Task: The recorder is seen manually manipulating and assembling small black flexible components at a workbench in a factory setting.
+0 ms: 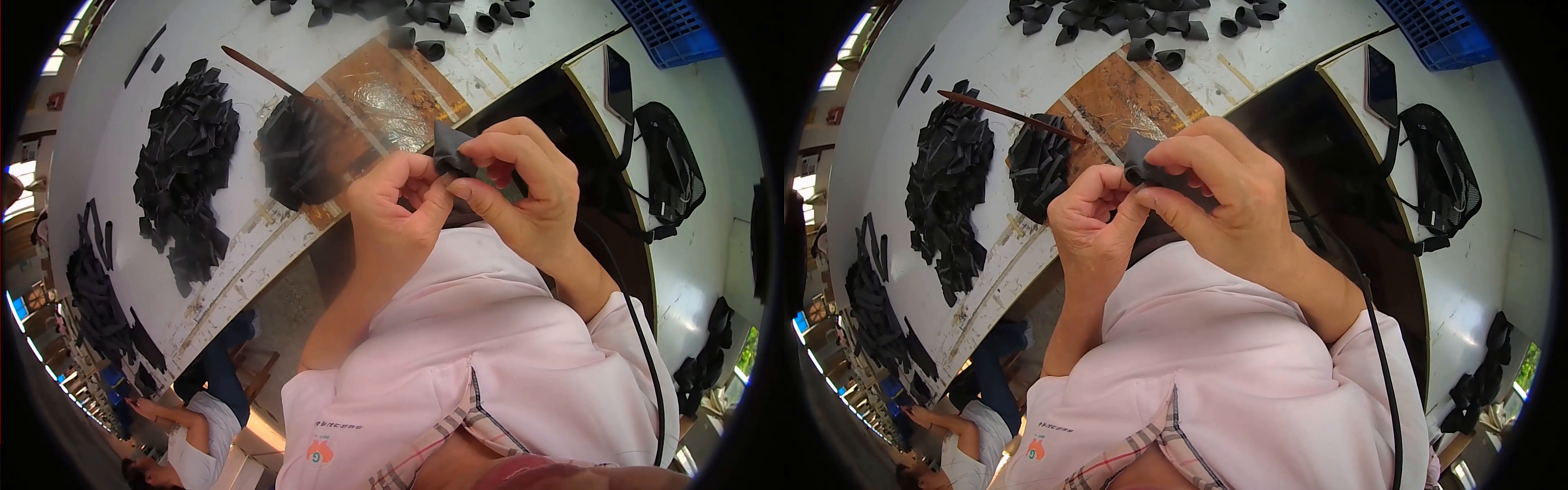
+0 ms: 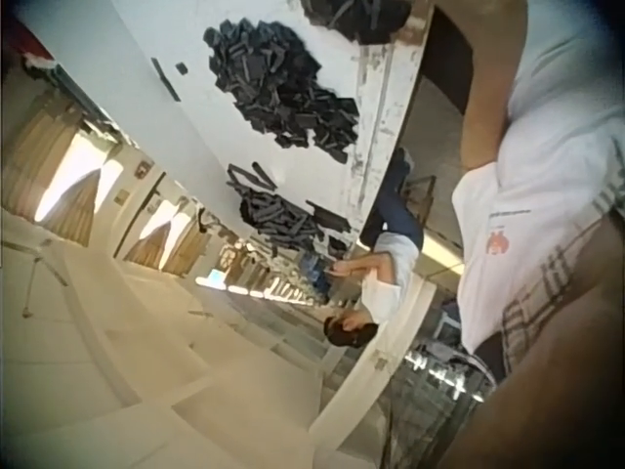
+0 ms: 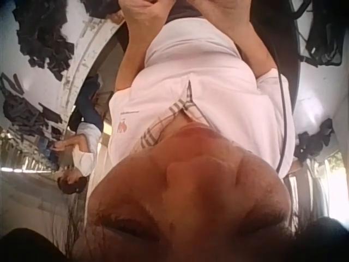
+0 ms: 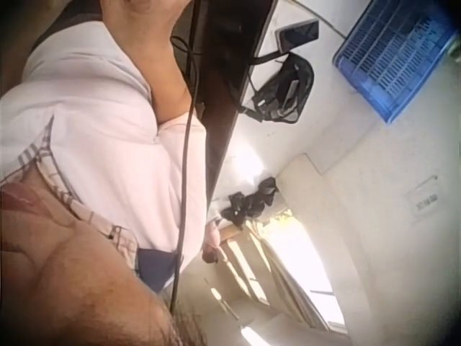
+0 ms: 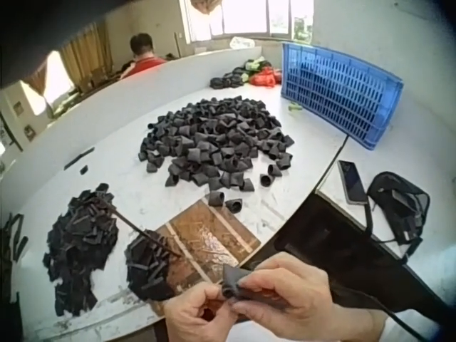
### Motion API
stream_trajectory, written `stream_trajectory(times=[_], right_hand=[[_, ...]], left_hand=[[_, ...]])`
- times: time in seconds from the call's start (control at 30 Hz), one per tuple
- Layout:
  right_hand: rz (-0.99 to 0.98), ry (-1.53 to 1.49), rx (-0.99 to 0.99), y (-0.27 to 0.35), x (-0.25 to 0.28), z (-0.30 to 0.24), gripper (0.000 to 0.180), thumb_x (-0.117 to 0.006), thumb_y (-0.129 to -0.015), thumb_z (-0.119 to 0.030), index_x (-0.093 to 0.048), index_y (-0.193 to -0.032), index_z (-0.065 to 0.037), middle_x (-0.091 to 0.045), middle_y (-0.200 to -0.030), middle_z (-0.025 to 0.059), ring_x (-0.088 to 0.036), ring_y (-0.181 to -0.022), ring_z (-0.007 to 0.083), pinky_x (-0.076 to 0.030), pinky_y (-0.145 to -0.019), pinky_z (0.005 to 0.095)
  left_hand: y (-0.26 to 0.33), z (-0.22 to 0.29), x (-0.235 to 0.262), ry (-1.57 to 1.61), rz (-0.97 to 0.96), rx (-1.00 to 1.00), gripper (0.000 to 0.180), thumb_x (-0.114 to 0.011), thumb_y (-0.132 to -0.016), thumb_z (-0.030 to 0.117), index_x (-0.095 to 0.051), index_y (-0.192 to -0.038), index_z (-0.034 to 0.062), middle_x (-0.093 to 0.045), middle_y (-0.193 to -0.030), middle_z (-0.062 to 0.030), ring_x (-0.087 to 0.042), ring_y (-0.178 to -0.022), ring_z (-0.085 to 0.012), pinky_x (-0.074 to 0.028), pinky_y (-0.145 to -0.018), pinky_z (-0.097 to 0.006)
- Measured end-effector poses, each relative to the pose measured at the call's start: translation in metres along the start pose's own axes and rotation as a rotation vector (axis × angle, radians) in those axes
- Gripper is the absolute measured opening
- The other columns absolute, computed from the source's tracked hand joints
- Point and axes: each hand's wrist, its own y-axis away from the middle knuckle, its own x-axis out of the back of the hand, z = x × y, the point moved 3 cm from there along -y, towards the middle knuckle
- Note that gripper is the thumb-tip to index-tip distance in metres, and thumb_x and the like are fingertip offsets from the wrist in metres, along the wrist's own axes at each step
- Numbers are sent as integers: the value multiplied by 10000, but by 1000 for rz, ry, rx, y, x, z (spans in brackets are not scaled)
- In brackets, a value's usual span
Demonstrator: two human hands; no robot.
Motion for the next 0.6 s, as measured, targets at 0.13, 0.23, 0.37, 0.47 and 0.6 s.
stream_trajectory(times=[0.13,0.23,0.37,0.47,0.6], right_hand=[[-144,-39,-116,1,-12,14,185,-648,-635,35,-545,-780,-15,-522,-691,47,-474,-531,98,-387,-456,208],[-40,96,-23,3,-13,17,160,-593,-648,78,-526,-769,-2,-514,-707,51,-456,-553,83,-361,-486,179],[-72,-222,-274,3,-9,25,133,-602,-679,52,-516,-762,-5,-490,-657,-6,-429,-526,38,-341,-462,169],[-91,-539,-465,5,-14,33,117,-588,-708,44,-518,-785,-10,-487,-676,-27,-420,-562,18,-352,-500,156],[-125,-753,-600,3,-20,32,105,-586,-743,22,-517,-815,-9,-505,-656,-12,-453,-556,26,-365,-500,146]], left_hand=[[-1,-1,2,-52,30,-23,52,-616,-712,-4,-568,-731,-8,-524,-610,-9,-466,-526,-48,-379,-484,-181],[1,-3,3,-74,10,24,40,-588,-703,-28,-565,-728,-6,-521,-636,-17,-469,-533,-58,-391,-493,-189],[-5,-8,3,328,93,26,225,-560,-753,-1,-534,-976,-17,-543,-794,-30,-512,-722,-88,-412,-679,-198],[-19,-14,6,528,-66,85,279,-530,-831,67,-484,-1086,-36,-565,-924,-81,-522,-830,-106,-409,-761,-217],[-15,-19,5,578,-159,85,194,-542,-851,116,-547,-972,-36,-593,-861,-72,-550,-785,-101,-435,-724,-216]])
